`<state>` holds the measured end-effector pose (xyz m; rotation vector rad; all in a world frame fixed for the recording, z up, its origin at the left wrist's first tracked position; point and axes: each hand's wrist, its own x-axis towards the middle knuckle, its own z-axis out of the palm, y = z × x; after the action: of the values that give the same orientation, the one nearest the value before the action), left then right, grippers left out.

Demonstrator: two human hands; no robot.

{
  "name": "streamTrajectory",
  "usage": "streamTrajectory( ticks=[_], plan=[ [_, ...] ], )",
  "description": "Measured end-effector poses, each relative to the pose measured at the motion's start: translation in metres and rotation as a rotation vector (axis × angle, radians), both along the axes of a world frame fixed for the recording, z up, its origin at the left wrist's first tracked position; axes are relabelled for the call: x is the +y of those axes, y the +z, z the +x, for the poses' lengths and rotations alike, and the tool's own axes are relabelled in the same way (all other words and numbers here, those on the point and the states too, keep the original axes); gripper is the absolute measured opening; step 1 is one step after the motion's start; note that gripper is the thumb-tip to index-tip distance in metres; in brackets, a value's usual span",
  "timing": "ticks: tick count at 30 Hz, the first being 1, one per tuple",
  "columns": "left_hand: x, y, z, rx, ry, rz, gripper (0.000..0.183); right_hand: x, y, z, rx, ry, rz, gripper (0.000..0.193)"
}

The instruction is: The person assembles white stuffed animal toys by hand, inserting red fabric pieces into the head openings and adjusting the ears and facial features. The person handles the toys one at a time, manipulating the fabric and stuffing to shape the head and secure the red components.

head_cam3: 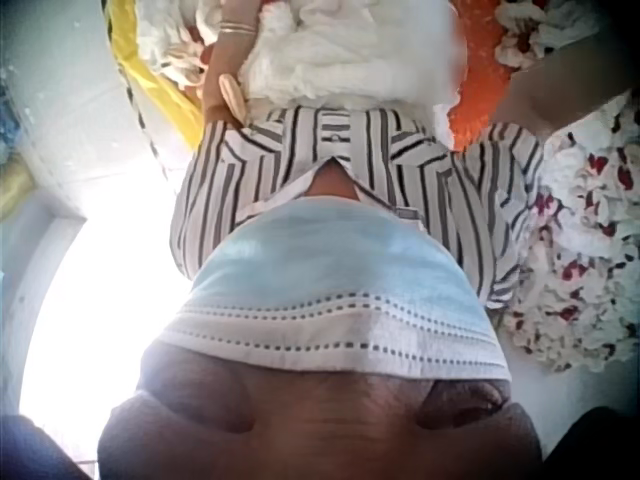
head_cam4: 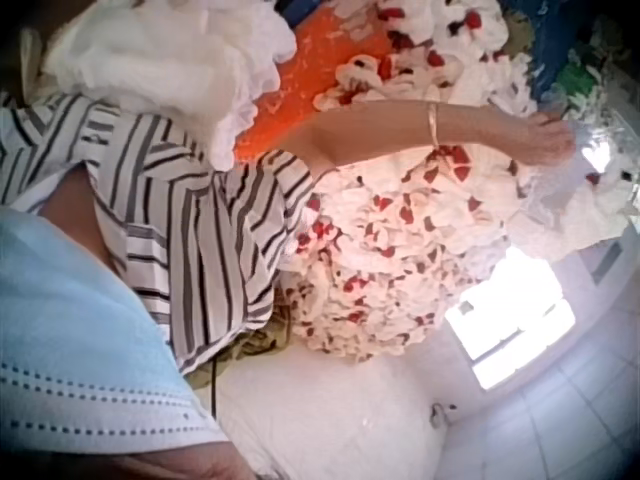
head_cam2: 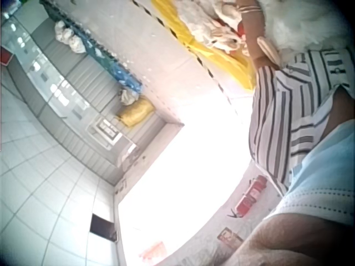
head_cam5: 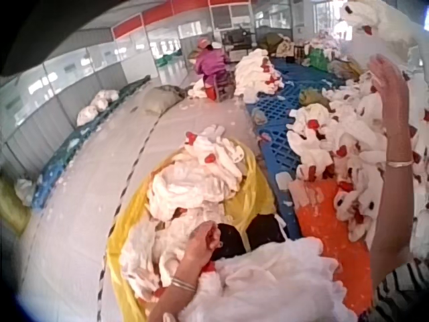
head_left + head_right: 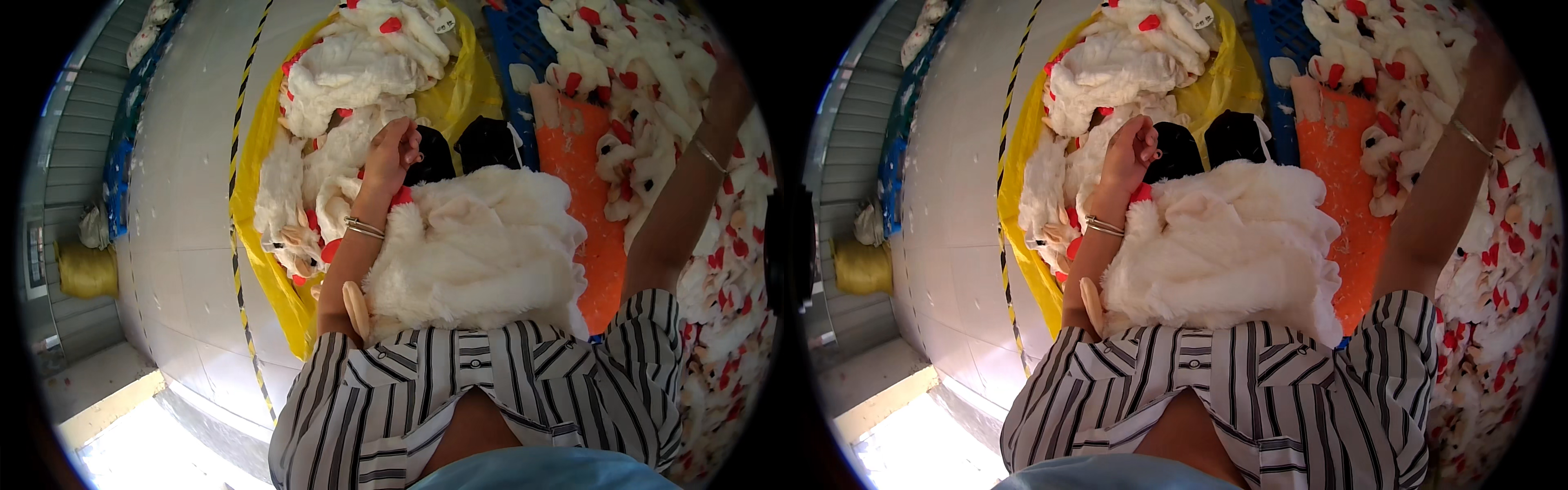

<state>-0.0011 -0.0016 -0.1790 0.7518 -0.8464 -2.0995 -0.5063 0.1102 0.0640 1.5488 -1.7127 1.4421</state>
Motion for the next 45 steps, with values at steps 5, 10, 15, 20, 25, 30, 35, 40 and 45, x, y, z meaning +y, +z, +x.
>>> streamTrajectory(
  ticks=[5, 10, 15, 20, 25, 30, 35, 40, 45],
  plan=[
    [0.002, 0.009, 0.002, 0.036, 0.083, -0.060, 0.017, -0.046, -0.183, 0.256, -0.305, 0.739, 1.143, 0.055],
    [0.001, 0.022, 0.022, -0.028, 0.191, -0.112, 0.018, -0.010, -0.228, 0.356, -0.068, 0.860, 1.292, 0.039],
    [0.001, 0.042, 0.036, -0.054, 0.302, -0.282, 0.017, -0.024, -0.206, 0.344, -0.029, 0.898, 1.249, 0.031],
    [0.007, 0.073, 0.044, -0.030, 0.260, -0.314, 0.019, -0.032, -0.178, 0.284, -0.362, 0.593, 0.878, 0.029],
    [0.012, 0.065, 0.026, -0.149, -0.049, -0.371, 0.029, -0.024, -0.135, 0.226, -0.805, 0.409, 0.390, 0.036],
    [0.010, 0.049, -0.010, -0.079, -0.343, -0.317, 0.077, -0.011, -0.123, 0.232, -1.028, 0.712, 0.484, 0.034],
    [-0.014, 0.045, -0.033, 0.285, -0.210, -0.272, 0.076, -0.004, -0.153, 0.244, -0.687, 1.145, 0.969, 0.043],
    [0.004, 0.065, -0.035, 0.274, -0.225, -0.380, 0.054, 0.003, -0.184, 0.269, -1.246, 0.985, 0.709, 0.054],
    [0.022, 0.089, -0.027, 0.033, -0.550, -0.667, 0.041, -0.011, -0.199, 0.266, -1.296, 0.912, 0.326, 0.036]
  ],
)
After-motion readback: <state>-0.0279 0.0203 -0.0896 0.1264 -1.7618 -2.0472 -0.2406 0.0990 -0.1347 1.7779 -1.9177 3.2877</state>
